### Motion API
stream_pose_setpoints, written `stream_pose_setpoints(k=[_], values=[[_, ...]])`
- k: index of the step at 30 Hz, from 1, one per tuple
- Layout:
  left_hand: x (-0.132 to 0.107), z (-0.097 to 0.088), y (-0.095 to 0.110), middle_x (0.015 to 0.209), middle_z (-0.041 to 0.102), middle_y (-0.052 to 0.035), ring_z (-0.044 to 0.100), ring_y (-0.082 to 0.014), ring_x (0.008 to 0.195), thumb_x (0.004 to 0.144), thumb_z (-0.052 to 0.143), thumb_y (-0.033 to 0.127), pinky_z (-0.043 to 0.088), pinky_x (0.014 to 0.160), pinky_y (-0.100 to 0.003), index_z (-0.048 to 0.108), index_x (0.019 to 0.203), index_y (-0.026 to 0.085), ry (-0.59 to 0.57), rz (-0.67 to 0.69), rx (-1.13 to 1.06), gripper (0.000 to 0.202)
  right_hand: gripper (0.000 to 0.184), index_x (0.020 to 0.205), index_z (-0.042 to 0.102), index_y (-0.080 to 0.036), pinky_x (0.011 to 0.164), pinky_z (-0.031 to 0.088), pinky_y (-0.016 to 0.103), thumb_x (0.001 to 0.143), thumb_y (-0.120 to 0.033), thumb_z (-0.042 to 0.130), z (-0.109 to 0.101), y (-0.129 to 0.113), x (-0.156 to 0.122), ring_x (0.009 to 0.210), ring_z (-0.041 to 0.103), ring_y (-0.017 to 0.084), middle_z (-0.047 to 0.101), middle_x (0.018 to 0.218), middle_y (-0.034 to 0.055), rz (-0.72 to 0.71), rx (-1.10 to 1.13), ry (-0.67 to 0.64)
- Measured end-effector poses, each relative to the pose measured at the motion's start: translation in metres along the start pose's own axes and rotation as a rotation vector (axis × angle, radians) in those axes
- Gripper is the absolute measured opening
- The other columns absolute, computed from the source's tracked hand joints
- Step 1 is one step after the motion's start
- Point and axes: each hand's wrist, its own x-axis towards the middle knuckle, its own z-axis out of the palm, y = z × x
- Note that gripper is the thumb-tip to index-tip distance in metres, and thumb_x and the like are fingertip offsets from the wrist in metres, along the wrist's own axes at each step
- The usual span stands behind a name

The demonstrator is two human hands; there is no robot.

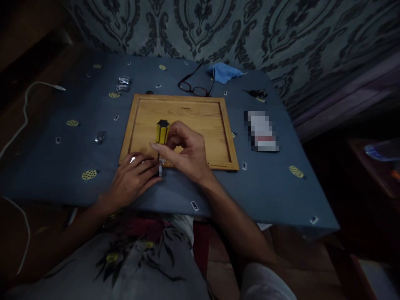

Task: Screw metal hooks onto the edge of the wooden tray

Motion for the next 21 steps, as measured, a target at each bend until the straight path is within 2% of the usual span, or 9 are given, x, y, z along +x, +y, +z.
stream_pose_setpoints(k=[4, 12, 21], values=[[0.0, 0.0, -0.0005, 0.113, 0.078, -0.0048, 0.069, -0.0221, 0.106, 0.103, 0.06, 0.03, 0.048, 0.099, -0.043, 0.072, 0.113, 0.018, -0.014, 0.002, -0.012, 0.02, 0.045, 0.072, 0.049, -0.025, 0.05, 0.046, 0.028, 0.078, -0.051, 0.086, -0.0037, -0.0062, 0.0019, 0.055, 0.053, 0.011, 0.049, 0.065, -0.006, 0.036, -0.056, 0.076], [0.0001, -0.0013, -0.0004, 0.114, 0.078, -0.006, 0.068, -0.0229, 0.107, 0.103, 0.061, 0.028, 0.048, 0.098, -0.043, 0.072, 0.114, 0.016, -0.02, 0.002, -0.032, 0.02, 0.04, 0.073, 0.051, -0.025, 0.052, 0.042, 0.028, 0.08, -0.044, 0.085, -0.0033, -0.0036, 0.003, 0.052, 0.05, 0.01, 0.051, 0.061, -0.0068, 0.025, -0.085, 0.014], [0.0006, -0.0014, -0.0006, 0.111, 0.078, -0.0052, 0.068, -0.0225, 0.107, 0.104, 0.059, 0.029, 0.048, 0.098, -0.042, 0.072, 0.115, 0.017, -0.028, 0.002, -0.028, 0.021, 0.042, 0.073, 0.052, -0.025, 0.052, 0.042, 0.028, 0.078, -0.05, 0.085, -0.0014, 0.0006, 0.0023, 0.053, 0.051, 0.011, 0.052, 0.06, -0.0069, 0.053, -0.09, -0.002]])
